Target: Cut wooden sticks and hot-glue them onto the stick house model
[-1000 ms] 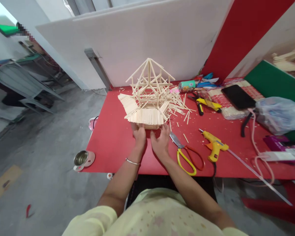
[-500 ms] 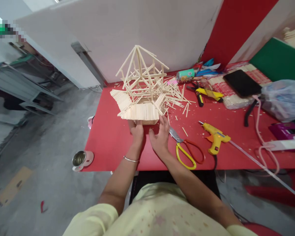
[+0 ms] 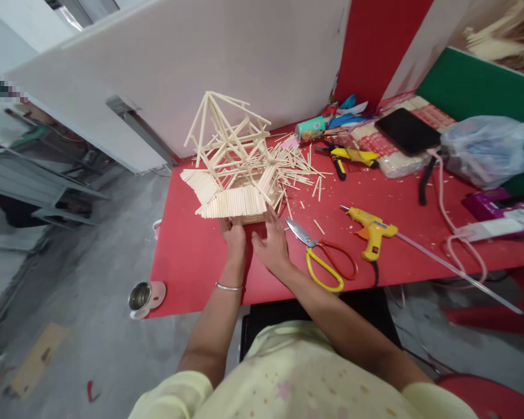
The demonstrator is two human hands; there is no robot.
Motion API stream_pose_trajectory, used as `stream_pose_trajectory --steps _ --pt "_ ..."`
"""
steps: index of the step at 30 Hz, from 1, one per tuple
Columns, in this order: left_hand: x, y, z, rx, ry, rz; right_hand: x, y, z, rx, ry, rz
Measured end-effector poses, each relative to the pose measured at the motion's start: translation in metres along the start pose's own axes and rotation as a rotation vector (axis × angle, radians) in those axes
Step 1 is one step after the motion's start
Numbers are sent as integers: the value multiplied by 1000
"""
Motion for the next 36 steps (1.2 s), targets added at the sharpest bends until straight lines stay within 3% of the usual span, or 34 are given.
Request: stream_pose_trajectory --steps 15,23,31,36 --pt "-4 2 6 -14 -9 21 1 1 -1 -21 3 -33" --pt "-10 0 11 140 54 26 3 -1 0 -70 37 -36" --pt "-7 -1 3 73 65 70 0 2 7 -116 3 -70" --pt "-8 1 2 29 68 36 -1 8 12 -161 -17 -65"
Point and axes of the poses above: each hand's wrist, its own x-axis away from the middle knuckle, its own y-axis out of the back of the hand, z = x × y, the point moved 5 cm from there along -x, towards the middle knuckle, and after that the axes turned 7 degrees about y, right-handed, at the moved point
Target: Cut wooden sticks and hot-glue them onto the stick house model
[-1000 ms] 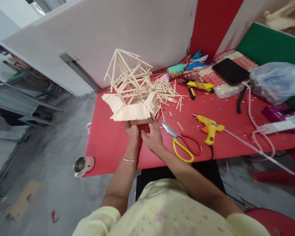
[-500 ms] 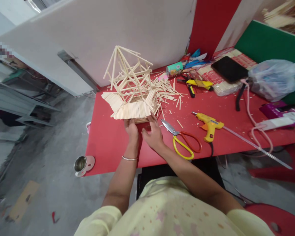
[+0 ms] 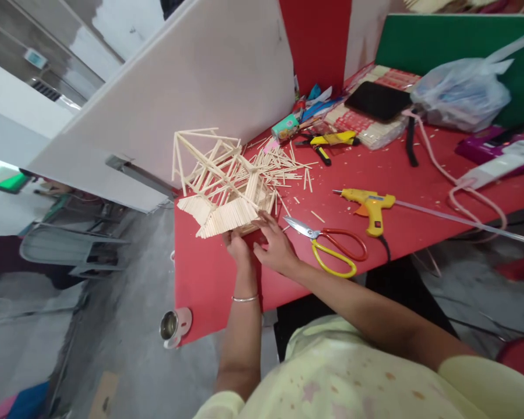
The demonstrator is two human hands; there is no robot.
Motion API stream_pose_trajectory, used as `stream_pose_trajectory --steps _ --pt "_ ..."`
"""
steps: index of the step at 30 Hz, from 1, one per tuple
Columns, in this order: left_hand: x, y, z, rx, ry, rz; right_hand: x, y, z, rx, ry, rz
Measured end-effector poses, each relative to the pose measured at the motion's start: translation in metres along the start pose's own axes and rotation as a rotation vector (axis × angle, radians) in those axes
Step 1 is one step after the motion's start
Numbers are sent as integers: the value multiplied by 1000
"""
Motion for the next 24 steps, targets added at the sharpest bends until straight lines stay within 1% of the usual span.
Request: stream_pose_trajectory --steps 3,8,11,16,21,24 --pt "-8 6 5 24 -2 -37 2 0 4 1 -11 71" --pt "-20 8 8 27 -98 -7 9 -9 11 84 58 255" --pt "-20 6 6 31 -120 16 12 -13 10 135 74 298" --pt "-19 11 0 52 -137 -26 14 -15 8 164 85 279" --pt "-22 20 -3 76 -203 -79 12 -11 9 197 93 205" --pt "-21 26 -5 118 -224 -136 10 -7 8 208 64 153"
Point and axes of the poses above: each hand's wrist, its own x-axis away from the middle knuckle, its own y-axis out of the back of the hand, z = x × y, the point moved 5 cm from there along -x, towards the middle knuckle, and after that the axes turned 7 degrees about y, right-handed, at the moved point
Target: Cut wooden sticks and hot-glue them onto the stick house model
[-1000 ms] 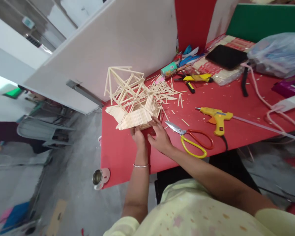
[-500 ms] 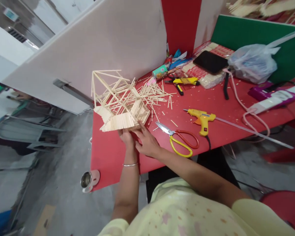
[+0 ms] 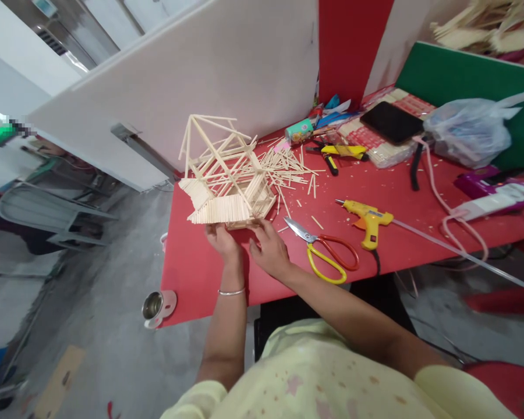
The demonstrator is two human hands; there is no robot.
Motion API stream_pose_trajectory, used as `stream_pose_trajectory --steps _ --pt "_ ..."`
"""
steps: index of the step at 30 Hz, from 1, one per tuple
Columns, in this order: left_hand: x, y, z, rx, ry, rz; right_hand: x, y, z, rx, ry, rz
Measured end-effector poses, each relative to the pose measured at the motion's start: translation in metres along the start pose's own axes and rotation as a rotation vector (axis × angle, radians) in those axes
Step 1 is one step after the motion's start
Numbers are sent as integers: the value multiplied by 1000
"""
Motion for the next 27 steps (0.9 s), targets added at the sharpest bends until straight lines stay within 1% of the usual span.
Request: stream_pose_trajectory --steps 2,4,7,15,18,23,27 --pt "1 3 -2 31 -3 -32 0 1 -2 -3 -24 -16" --pt "3 3 -4 38 -4 -26 0 -1 -5 -26 -33 -11" --pt "4 4 -8 -10 -22 -19 2 -6 -5 -71 -12 32" --pt "5 9 -20 -130 -86 -74 5 -11 0 -83 28 129" --pt "7 8 -20 -102 -90 -69 5 -12 0 -87 39 147" --pt "9 6 -14 -90 -46 -53 6 -14 -1 -74 62 159" --pt "9 9 -16 -127 -88 -74 5 -14 0 -71 63 161"
Point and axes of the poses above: each hand's wrist, its own x-axis away from the middle knuckle, its own y-axis out of the back of the hand, z = x × y, the point moved 5 cm from there along -x, towards the middle knuckle, and after that the axes turned 7 degrees about y, right-handed, at the moved point
